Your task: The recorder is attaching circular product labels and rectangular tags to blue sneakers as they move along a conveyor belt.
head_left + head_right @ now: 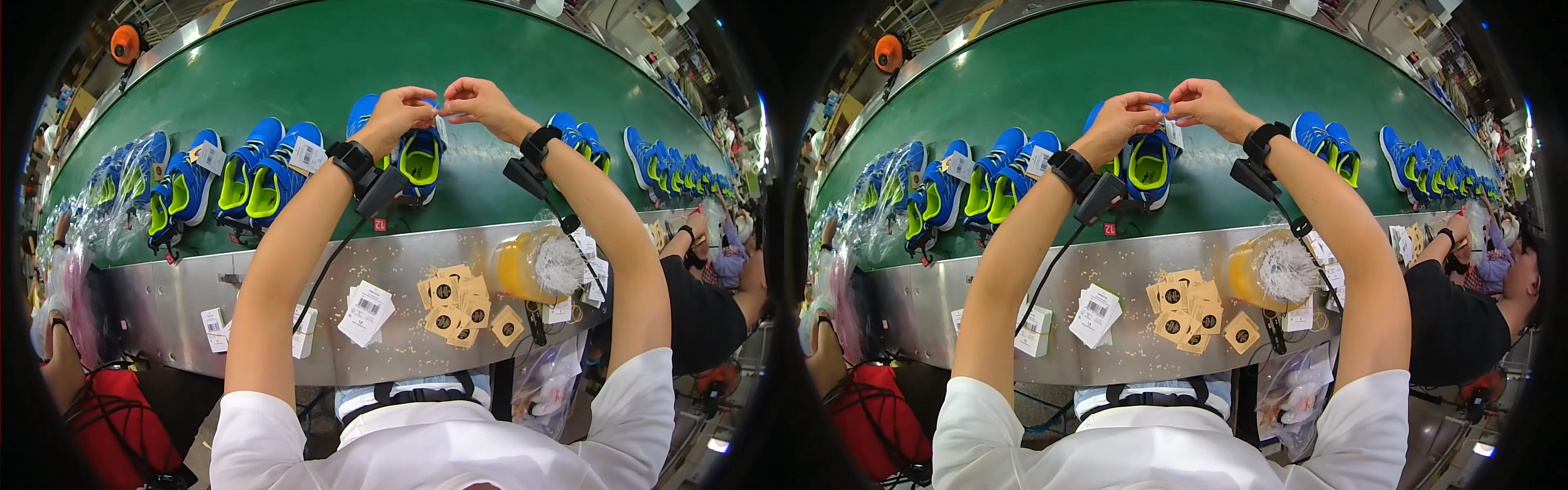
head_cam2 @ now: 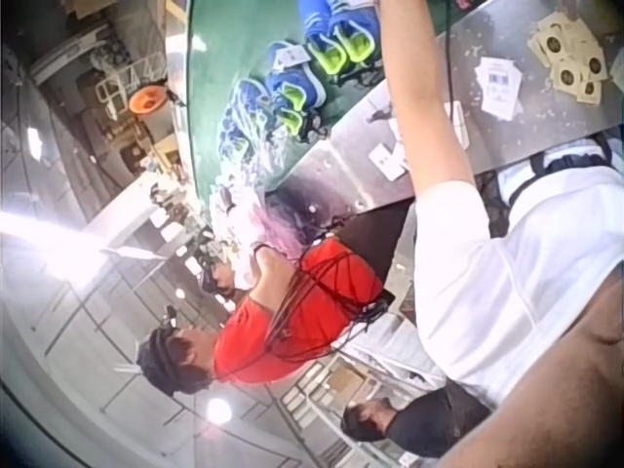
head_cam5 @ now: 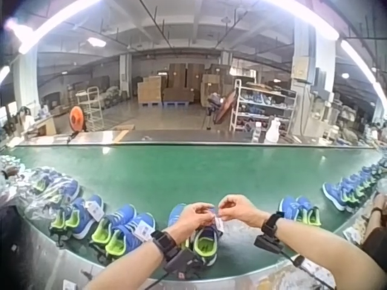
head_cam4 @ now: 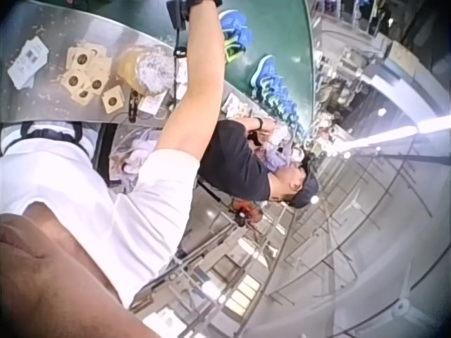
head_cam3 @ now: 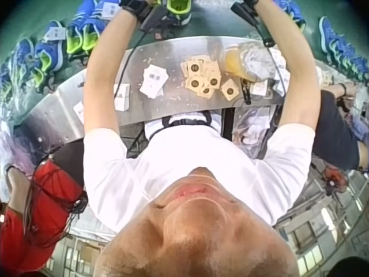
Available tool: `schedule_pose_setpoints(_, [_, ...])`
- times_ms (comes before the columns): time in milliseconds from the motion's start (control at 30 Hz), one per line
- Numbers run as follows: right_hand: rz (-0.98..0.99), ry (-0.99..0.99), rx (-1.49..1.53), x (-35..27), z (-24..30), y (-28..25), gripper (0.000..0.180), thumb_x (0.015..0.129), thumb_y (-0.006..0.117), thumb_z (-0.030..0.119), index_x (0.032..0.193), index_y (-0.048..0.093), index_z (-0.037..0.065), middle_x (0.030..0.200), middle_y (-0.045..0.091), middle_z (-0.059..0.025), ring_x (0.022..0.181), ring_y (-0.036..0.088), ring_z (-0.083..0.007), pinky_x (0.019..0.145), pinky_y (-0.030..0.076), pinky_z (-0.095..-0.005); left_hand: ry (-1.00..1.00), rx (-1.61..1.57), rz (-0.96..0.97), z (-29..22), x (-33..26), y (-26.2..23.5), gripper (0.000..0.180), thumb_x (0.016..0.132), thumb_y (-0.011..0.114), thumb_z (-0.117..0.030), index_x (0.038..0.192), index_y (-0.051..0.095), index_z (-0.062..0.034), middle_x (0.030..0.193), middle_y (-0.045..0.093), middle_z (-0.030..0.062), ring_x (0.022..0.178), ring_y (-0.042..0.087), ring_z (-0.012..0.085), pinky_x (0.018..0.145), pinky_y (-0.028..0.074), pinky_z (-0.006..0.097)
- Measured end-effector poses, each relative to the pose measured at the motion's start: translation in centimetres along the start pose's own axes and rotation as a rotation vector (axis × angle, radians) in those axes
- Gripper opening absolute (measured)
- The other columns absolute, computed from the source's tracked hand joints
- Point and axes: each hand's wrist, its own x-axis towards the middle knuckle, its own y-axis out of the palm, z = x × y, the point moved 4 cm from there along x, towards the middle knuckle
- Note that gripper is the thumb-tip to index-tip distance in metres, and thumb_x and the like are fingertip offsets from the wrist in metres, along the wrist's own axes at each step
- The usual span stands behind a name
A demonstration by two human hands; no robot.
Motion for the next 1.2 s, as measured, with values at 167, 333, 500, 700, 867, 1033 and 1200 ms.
schedule_pose_setpoints(167, [0.049, -0.009, 0.048, 0.2, 0.4, 0.9, 0.019, 0.085, 0.066, 0.012, 0.098, 0.053, 0.007, 0.093, 0.063, -0.0035, 0.091, 0.064, -0.0139, 0.079, 0.053, -0.0298, 0.021, -0.048, 0.084, 0.2, 0.0, -0.7, 0.053, 0.082, 0.065, -0.004, 0.13, 0.043, -0.0012, 0.09, 0.063, 0.0074, 0.084, 0.061, 0.0136, 0.076, 0.051, 0.025])
schedule_pose_setpoints(333, [0.069, 0.001, 0.093, 0.4, 0.2, 1.1, 0.02, 0.084, 0.067, 0.013, 0.097, 0.053, 0.007, 0.093, 0.063, -0.004, 0.09, 0.064, -0.014, 0.078, 0.053, -0.0298, 0.023, 0.005, 0.101, 0.0, -0.1, -0.9, 0.058, 0.081, 0.066, -0.003, 0.132, 0.039, 0.0007, 0.087, 0.062, 0.0059, 0.08, 0.06, 0.0127, 0.076, 0.051, 0.025])
schedule_pose_setpoints(500, [0.076, 0.001, 0.069, 0.6, 0.3, 1.8, 0.021, 0.084, 0.068, 0.013, 0.098, 0.053, 0.007, 0.093, 0.064, -0.0042, 0.089, 0.064, -0.0143, 0.077, 0.053, -0.0298, 0.025, 0.02, 0.089, -0.1, -0.4, -1.4, 0.059, 0.08, 0.067, -0.002, 0.131, 0.039, 0.0024, 0.088, 0.062, 0.0056, 0.08, 0.06, 0.0123, 0.076, 0.05, 0.025])
schedule_pose_setpoints(700, [0.035, -0.008, 0.02, 0.5, 0.2, 2.2, 0.018, 0.082, 0.068, 0.011, 0.094, 0.056, 0.006, 0.09, 0.063, -0.0045, 0.084, 0.063, -0.0133, 0.074, 0.055, -0.0304, 0.023, 0.042, 0.113, -0.3, -0.9, -1.3, 0.055, 0.081, 0.064, -0.002, 0.13, 0.042, 0.0028, 0.088, 0.063, 0.0054, 0.081, 0.06, 0.0119, 0.076, 0.049, 0.024])
schedule_pose_setpoints(867, [0.052, -0.098, -0.006, 2.1, 0.5, 4.3, 0.025, 0.071, 0.076, 0.007, 0.089, 0.06, 0.001, 0.088, 0.064, -0.0064, 0.08, 0.063, -0.0146, 0.066, 0.057, -0.0284, 0.016, 0.062, 0.045, 0.9, -1.2, -3.9, 0.055, 0.079, 0.067, -0.002, 0.129, 0.044, 0.004, 0.092, 0.065, 0.0092, 0.08, 0.061, 0.0136, 0.073, 0.049, 0.025])
schedule_pose_setpoints(1033, [0.062, -0.122, -0.113, 1.4, 0.4, 4.0, 0.023, 0.077, 0.073, 0.012, 0.093, 0.06, 0.002, 0.087, 0.065, -0.0071, 0.077, 0.063, -0.0134, 0.067, 0.054, -0.0248, 0.018, 0.062, -0.027, 0.9, -1.6, -3.3, 0.055, 0.081, 0.064, 0.0, 0.13, 0.041, 0.0044, 0.088, 0.066, 0.008, 0.079, 0.06, 0.0122, 0.075, 0.049, 0.025])
schedule_pose_setpoints(1200, [-0.14, -0.411, -0.898, -0.5, 2.0, -1.7, 0.042, 0.083, 0.067, 0.031, 0.111, 0.056, 0.002, 0.099, 0.065, -0.0152, 0.092, 0.064, -0.0222, 0.08, 0.05, -0.0337, 0.645, 0.964, -0.102, -1.6, -4.0, -0.7, 0.059, 0.079, 0.065, -0.01, 0.133, 0.04, -0.0054, 0.137, 0.036, 0.0175, 0.122, 0.042, 0.0322, 0.098, 0.039, 0.039])
